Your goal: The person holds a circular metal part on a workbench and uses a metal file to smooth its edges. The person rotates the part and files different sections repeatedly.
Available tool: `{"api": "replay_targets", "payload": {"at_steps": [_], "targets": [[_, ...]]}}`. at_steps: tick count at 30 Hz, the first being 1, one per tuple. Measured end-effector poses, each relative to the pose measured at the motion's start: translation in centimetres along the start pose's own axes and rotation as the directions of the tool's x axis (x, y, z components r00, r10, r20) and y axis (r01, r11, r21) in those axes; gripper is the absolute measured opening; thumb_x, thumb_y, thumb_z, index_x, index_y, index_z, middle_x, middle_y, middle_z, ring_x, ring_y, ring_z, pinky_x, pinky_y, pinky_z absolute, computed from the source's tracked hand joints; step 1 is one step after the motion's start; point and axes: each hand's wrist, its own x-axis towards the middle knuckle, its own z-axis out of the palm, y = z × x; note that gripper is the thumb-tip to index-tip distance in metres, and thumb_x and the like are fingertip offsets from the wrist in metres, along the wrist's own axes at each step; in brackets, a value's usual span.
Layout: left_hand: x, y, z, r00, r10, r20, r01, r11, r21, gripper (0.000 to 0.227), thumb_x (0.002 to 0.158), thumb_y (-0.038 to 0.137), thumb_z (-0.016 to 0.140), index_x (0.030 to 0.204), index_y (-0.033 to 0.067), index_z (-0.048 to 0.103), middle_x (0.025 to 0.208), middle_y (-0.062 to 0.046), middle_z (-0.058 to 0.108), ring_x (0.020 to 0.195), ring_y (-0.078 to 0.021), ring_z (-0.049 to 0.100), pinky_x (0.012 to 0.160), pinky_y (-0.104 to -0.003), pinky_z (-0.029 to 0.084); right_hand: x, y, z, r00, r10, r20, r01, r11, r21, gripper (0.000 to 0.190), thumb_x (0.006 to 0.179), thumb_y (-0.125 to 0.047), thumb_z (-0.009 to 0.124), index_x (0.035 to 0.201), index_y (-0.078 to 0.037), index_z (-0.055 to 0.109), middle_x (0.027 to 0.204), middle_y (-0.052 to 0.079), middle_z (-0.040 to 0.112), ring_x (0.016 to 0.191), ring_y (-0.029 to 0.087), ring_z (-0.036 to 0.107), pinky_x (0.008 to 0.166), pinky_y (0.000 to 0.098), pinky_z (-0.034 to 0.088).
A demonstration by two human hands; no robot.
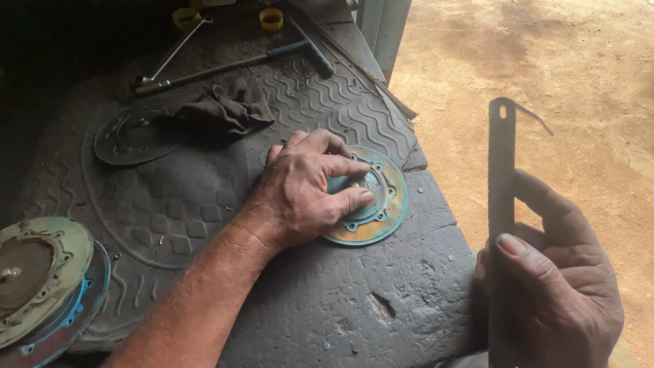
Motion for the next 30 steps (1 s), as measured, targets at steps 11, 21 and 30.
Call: {"api": "replay_targets", "payload": {"at_steps": [11, 21, 30], "targets": [[0.8, 0.4, 2.9, 0.92, 0.33, -0.213, -0.246, 0.907, 0.343, 0.016, 0.088, 0.027, 0.071, 0.088, 0.0104, 0.071, 0.095, -0.006, 0.066, 0.099, -0.0246, 0.061, 0.093, -0.05, 0.042, 0.0, 0.4, -0.8, 0.997, 0.055, 0.047, -0.057, 0.997, 0.048, 0.065, 0.091, -0.002, 0.068, 0.152, 0.013, 0.055, 0.083, 0.013, 0.066, 0.069, 0.014, 0.062, 0.064, 0.0261, 0.047], [0.9, -4.9, -4.0, 0.834, -0.324, -0.446, 0.215, 0.936, -0.278, 0.027, 0.1, 0.027, 0.064, 0.092, 0.0028, 0.071, 0.084, -0.012, 0.07, 0.078, -0.0235, 0.067, 0.071, -0.038, 0.056, 0.3, 0.4, -0.9, 0.998, 0.059, -0.006, -0.059, 0.998, -0.022, 0.064, 0.091, -0.002, 0.063, 0.153, 0.01, 0.055, 0.094, 0.018, 0.07, 0.077, 0.016, 0.065, 0.072, 0.027, 0.052], [0.0, -2.5, -1.7, 0.984, 0.074, -0.159, -0.083, 0.995, -0.05, 0.022, 0.081, 0.018, 0.075, 0.101, 0.0094, 0.08, 0.096, -0.008, 0.075, 0.095, -0.0246, 0.072, 0.086, -0.039, 0.057, 0.4, 1.0, -1.6, 0.995, 0.096, -0.034, -0.097, 0.995, -0.024, 0.065, 0.091, -0.002, 0.065, 0.154, 0.01, 0.055, 0.092, 0.017, 0.07, 0.075, 0.016, 0.065, 0.07, 0.0293, 0.052]]}}
